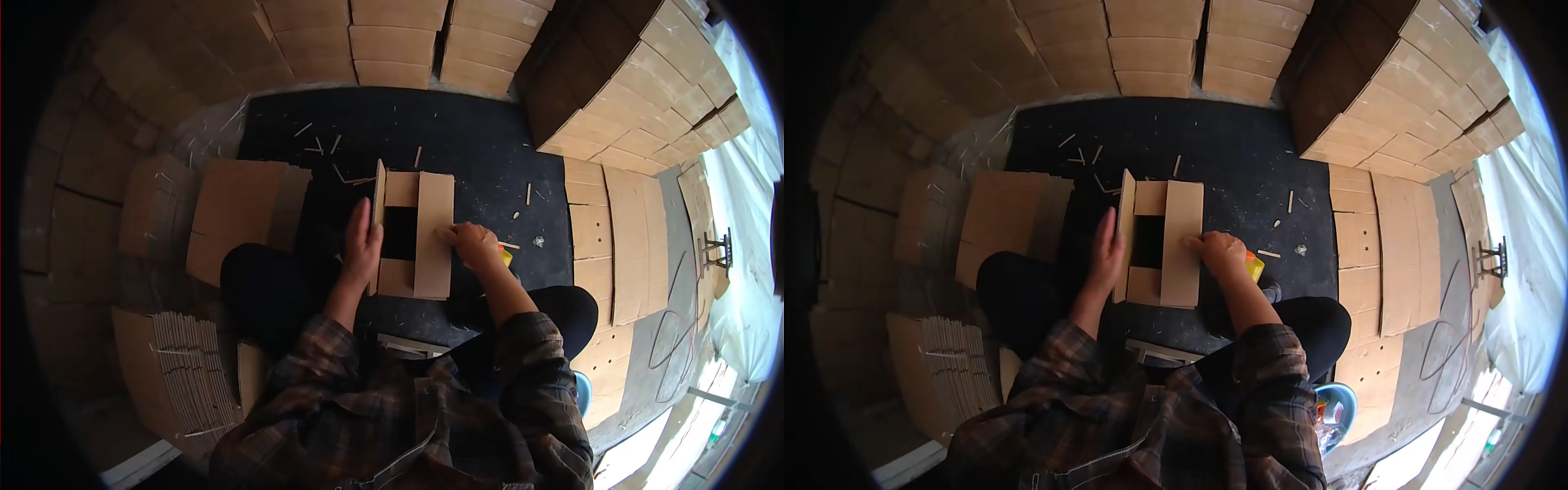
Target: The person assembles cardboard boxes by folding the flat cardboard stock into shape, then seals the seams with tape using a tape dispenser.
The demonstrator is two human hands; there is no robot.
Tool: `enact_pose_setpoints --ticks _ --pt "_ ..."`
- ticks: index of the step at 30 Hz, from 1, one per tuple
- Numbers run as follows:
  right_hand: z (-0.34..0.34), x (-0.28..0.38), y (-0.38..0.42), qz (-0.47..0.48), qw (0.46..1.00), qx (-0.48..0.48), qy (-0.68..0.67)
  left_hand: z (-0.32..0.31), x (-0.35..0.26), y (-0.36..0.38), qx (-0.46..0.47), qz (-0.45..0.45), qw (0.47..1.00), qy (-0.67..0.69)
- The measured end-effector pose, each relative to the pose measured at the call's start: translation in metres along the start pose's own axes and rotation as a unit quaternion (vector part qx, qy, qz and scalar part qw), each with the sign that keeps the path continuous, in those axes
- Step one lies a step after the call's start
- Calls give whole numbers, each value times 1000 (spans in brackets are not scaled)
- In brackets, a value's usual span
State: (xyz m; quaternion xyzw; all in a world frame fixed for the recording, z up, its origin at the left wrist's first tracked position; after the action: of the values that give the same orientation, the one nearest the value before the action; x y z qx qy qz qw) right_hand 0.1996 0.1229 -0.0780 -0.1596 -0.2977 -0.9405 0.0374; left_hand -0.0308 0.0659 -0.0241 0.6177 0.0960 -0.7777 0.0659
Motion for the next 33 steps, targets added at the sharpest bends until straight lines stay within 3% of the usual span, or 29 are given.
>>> enact_pose_setpoints --ticks 1,2,6,7,8,10,12,21,28,33 --pt "0 -1 1 3 1000 -9 12 -24 7 3 58 54 983 163" --pt "0 -2 1 5 1000 -18 23 -34 3 4 93 37 985 143" --pt "0 -3 5 -7 1000 13 5 -56 4 8 79 7 996 34" --pt "-2 0 7 1 1000 14 1 -63 3 13 70 1 984 -162" --pt "-1 0 8 6 1000 12 -1 -67 2 14 59 -7 935 -349" --pt "5 2 12 12 1000 -8 1 -74 3 11 57 5 927 -371" --pt "5 4 13 23 1000 -21 1 -76 13 13 74 33 886 -456" --pt "5 5 10 22 1000 -6 14 -75 2 15 23 -30 872 -488" --pt "5 5 9 7 1000 4 27 -76 -4 16 22 -30 867 -497" --pt "2 6 7 6 1000 -8 19 -81 3 16 54 -26 833 -551"
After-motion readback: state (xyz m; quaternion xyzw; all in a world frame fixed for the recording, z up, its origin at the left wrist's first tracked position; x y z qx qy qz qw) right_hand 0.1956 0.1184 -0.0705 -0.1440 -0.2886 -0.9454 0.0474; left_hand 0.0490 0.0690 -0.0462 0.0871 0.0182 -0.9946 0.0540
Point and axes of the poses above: each hand's wrist, its own y-axis away from the middle knuckle, its own z-axis out of the back of the hand, x = y × z, the point moved 9 cm from there along -y, towards the middle knuckle, and after that the axes turned 1 degree about -x, right-handed, at the moved point
